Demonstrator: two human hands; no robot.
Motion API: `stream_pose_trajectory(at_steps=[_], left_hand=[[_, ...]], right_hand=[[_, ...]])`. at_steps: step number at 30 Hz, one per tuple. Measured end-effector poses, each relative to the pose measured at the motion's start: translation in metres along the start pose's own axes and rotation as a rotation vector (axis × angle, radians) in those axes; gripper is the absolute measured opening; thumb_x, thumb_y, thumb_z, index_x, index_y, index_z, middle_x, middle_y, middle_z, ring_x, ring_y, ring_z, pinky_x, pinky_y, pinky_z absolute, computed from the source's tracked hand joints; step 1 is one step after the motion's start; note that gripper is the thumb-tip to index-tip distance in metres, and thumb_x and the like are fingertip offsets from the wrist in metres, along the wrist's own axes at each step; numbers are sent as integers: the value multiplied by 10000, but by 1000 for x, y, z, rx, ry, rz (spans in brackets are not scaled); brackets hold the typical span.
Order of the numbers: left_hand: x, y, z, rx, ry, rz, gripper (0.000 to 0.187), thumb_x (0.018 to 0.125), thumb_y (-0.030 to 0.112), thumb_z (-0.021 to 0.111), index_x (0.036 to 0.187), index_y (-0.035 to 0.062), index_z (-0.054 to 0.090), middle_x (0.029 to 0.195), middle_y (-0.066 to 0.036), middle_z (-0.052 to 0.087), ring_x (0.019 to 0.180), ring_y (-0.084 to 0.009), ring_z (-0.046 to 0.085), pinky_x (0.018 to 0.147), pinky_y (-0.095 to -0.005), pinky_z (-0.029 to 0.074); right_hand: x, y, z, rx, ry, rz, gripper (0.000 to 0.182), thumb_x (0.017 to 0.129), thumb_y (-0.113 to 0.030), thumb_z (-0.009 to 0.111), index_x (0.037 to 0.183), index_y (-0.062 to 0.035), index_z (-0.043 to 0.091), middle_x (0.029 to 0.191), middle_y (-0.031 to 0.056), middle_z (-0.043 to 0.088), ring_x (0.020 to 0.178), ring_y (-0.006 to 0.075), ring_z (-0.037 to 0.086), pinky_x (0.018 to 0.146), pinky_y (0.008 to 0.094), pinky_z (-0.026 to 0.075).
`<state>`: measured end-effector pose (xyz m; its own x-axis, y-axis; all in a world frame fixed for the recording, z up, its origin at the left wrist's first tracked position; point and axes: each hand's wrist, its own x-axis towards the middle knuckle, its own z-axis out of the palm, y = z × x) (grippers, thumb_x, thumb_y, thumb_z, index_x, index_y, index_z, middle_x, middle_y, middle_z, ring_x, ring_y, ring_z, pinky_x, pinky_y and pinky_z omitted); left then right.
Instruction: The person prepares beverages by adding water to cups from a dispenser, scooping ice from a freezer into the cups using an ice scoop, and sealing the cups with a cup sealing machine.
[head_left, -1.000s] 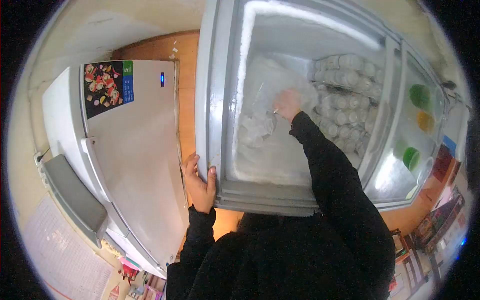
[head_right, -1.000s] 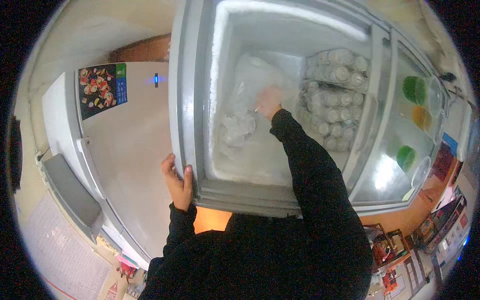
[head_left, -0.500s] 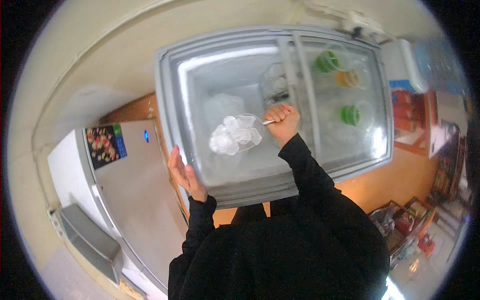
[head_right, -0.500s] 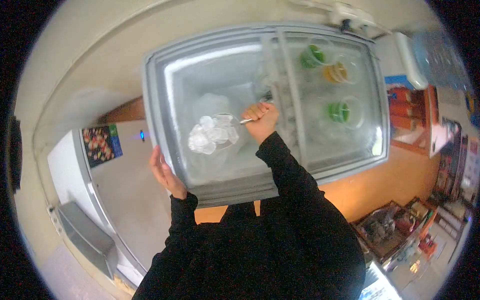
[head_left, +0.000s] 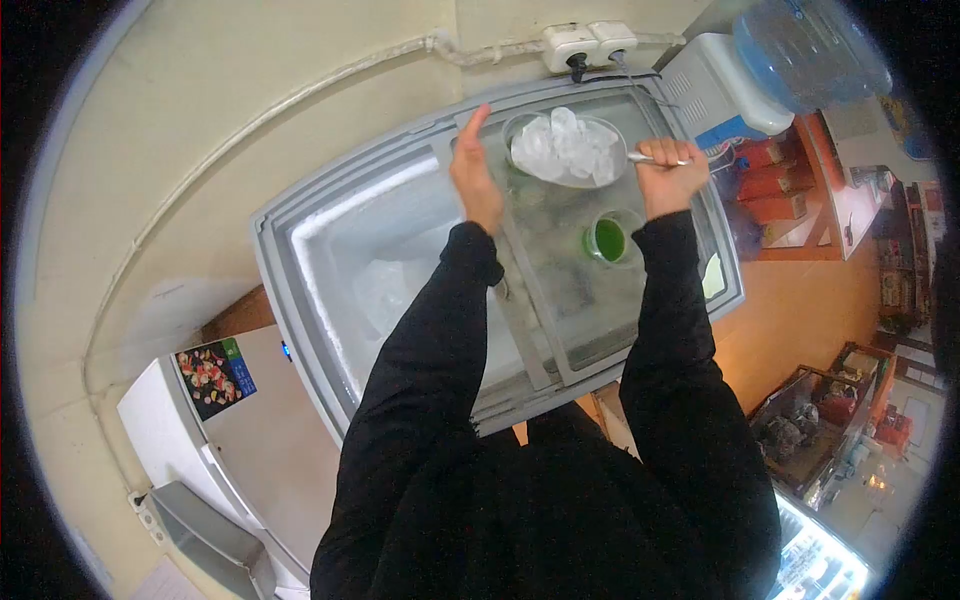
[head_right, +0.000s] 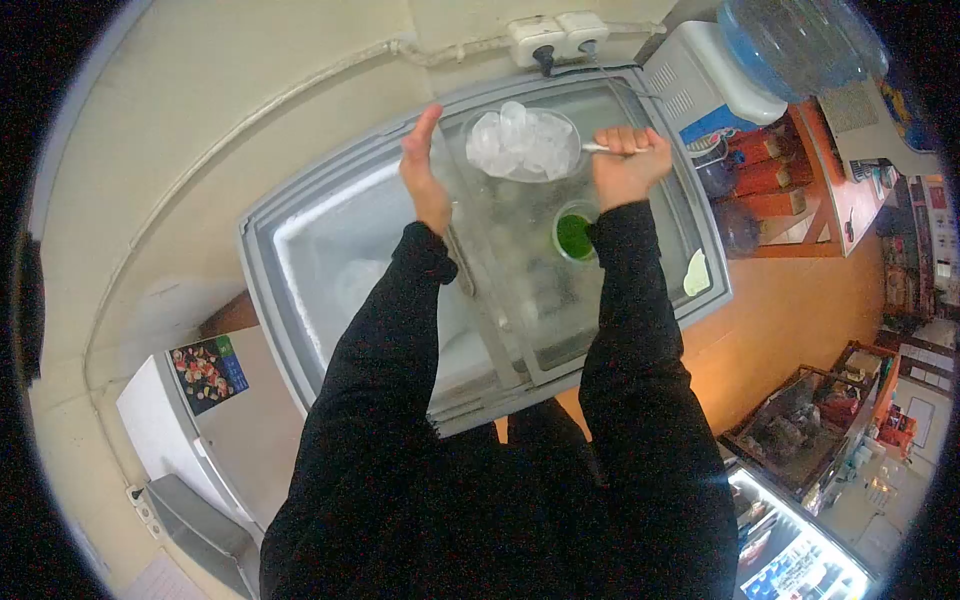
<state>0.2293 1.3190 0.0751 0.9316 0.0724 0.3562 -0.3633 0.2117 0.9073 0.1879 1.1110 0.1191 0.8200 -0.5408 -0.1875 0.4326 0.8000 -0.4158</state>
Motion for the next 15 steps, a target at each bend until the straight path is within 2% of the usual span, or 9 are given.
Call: stream_pose_trajectory(at_steps=[2,7,8,10,12,15], left_hand=[[13,-17,23,25,-26,49,616,872,497,238,1135,-4,483,1148,-129,501,1098,-220,431,939,-311,279],[22,-48,49,305,-110,124,561,872,478,265,1082,31,531,1018,-173,554,953,-294,514,819,-318,374],[21,-50,50,311,-112,119,561,872,478,265,1082,31,531,1018,-173,554,953,-294,514,819,-318,374],[21,-55,50,379,-110,89,553,888,454,246,1080,26,538,993,-151,570,967,-237,505,843,-307,357],[21,-58,51,375,-80,56,546,890,446,246,1055,26,554,958,-147,576,941,-232,515,823,-307,367],[21,-61,54,375,-19,35,543,895,431,247,997,16,581,908,-141,585,883,-223,535,785,-306,383]], right_hand=[[32,0,-16,-26,8,-28,243,688,-196,383,493,-150,245,436,0,218,393,136,210,443,287,220],[48,16,3,-93,118,-59,246,719,-195,367,505,-142,257,436,7,236,385,147,212,453,296,216],[48,18,9,-122,123,-58,244,719,-198,369,509,-141,259,437,6,235,387,146,215,454,297,219],[49,21,14,-150,127,-55,242,720,-200,370,512,-140,262,439,4,235,389,145,218,455,298,223],[49,22,16,-210,90,-87,250,726,-237,387,532,-143,261,454,0,250,403,145,222,448,306,241],[49,19,19,-222,124,-110,254,733,-206,365,509,-142,263,438,5,246,390,147,234,456,305,243]])
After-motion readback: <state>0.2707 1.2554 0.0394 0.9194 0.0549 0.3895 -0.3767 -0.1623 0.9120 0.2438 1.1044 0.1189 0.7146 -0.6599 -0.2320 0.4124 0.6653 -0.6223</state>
